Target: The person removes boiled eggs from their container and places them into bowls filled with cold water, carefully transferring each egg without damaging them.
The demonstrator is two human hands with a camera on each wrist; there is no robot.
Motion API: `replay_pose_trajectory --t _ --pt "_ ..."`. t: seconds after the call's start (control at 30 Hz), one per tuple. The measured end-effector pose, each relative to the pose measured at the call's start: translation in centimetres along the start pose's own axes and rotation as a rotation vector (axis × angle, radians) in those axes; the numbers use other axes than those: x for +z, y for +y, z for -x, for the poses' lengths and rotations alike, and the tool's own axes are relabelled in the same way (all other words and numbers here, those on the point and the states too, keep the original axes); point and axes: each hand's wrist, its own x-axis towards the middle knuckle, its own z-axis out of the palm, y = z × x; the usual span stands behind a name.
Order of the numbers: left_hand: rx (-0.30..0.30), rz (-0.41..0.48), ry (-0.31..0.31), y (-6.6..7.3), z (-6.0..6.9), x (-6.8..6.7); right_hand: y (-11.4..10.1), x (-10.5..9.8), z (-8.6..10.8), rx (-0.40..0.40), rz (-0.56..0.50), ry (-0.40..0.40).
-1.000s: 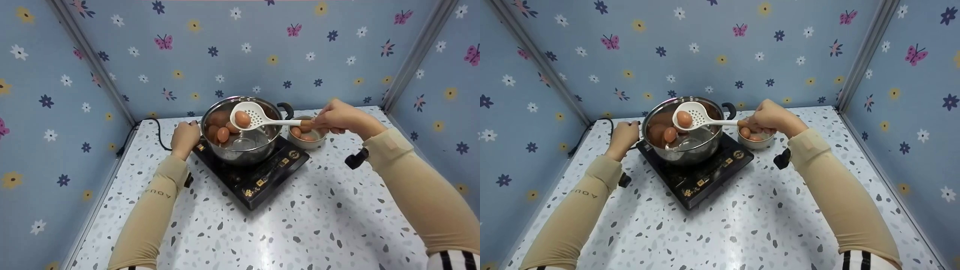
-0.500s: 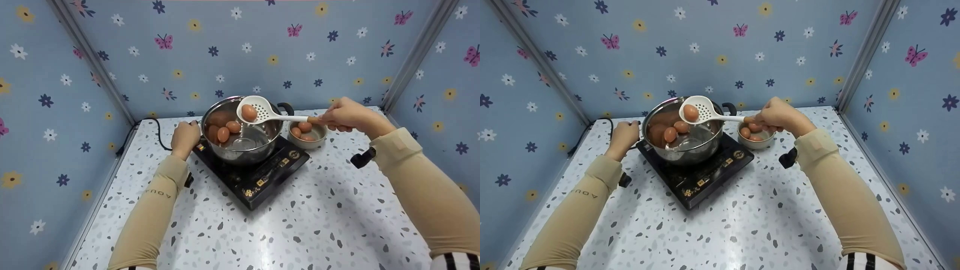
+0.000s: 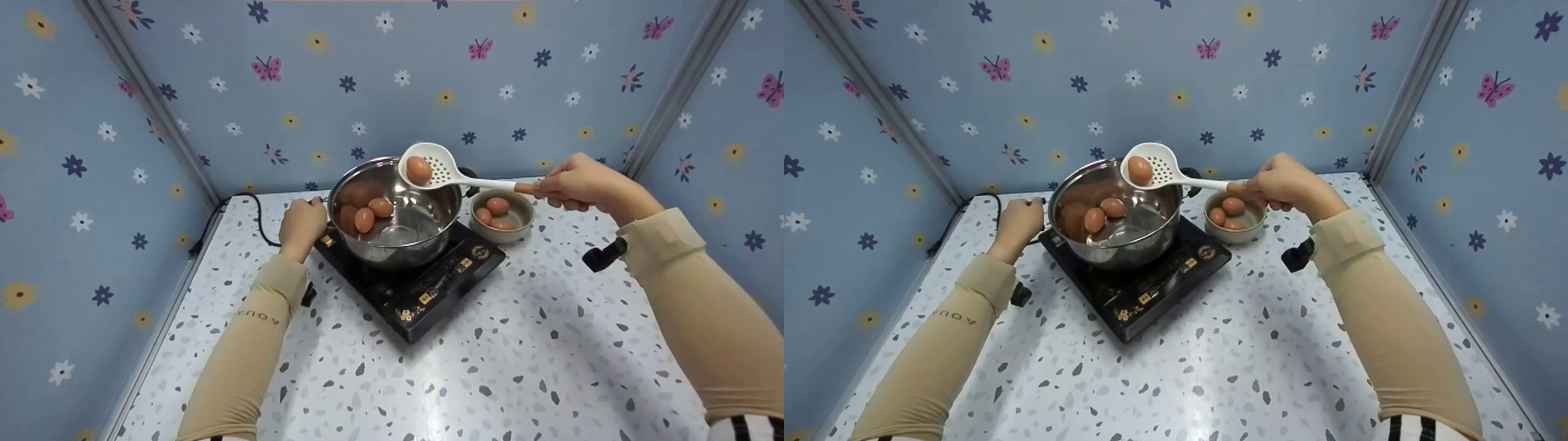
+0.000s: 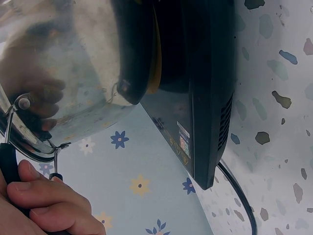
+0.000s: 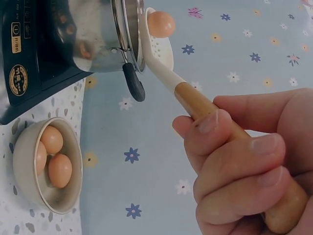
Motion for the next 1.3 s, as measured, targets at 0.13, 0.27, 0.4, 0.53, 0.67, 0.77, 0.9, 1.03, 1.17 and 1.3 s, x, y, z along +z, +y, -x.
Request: replay_pose_trajectory --t 0.13,0.27,0.4,0.53,0.67,0.77,0.9,1.03,1.17,1.3 --pt "-0.002 0.005 0.001 0.0 0.1 -0.1 0.3 -0.3 0.0 0.0 -0.011 0.008" --pt "-0.003 0.006 -0.002 0.0 0.1 -0.1 0.6 -0.7 0.1 0.01 -0.011 0.014" --pt "-0.003 0.004 -0.011 0.0 0.1 -0.1 0.8 -1.0 0.4 0.021 -0.019 0.022" --pt "-0.006 -0.002 -0.016 0.1 0.2 -0.1 1.1 -1.3 0.5 0.026 -0.042 0.03" --pt "0.0 0.001 -0.013 0.1 0.2 -0.1 1.4 -1.6 0.8 0.028 -0.064 0.042" --pt "0.009 0.001 -0.013 0.1 0.2 -0.1 1.7 -1.8 1.1 0.033 -0.062 0.057" --pt "0.003 0.004 -0.017 0.0 0.2 -0.2 2.2 -2.0 1.2 0.037 -0.06 0.072" --pt "0.0 0.002 -0.015 0.0 0.1 -0.1 3.2 -2.2 1.3 0.041 -0.068 0.078" --pt "0.011 0.001 -0.008 0.1 0.1 -0.1 4.0 -2.5 1.5 0.042 -0.075 0.08" --pt "0.003 0.003 -0.019 0.1 0.2 -0.1 4.3 -2.6 1.9 0.049 -0.073 0.1"
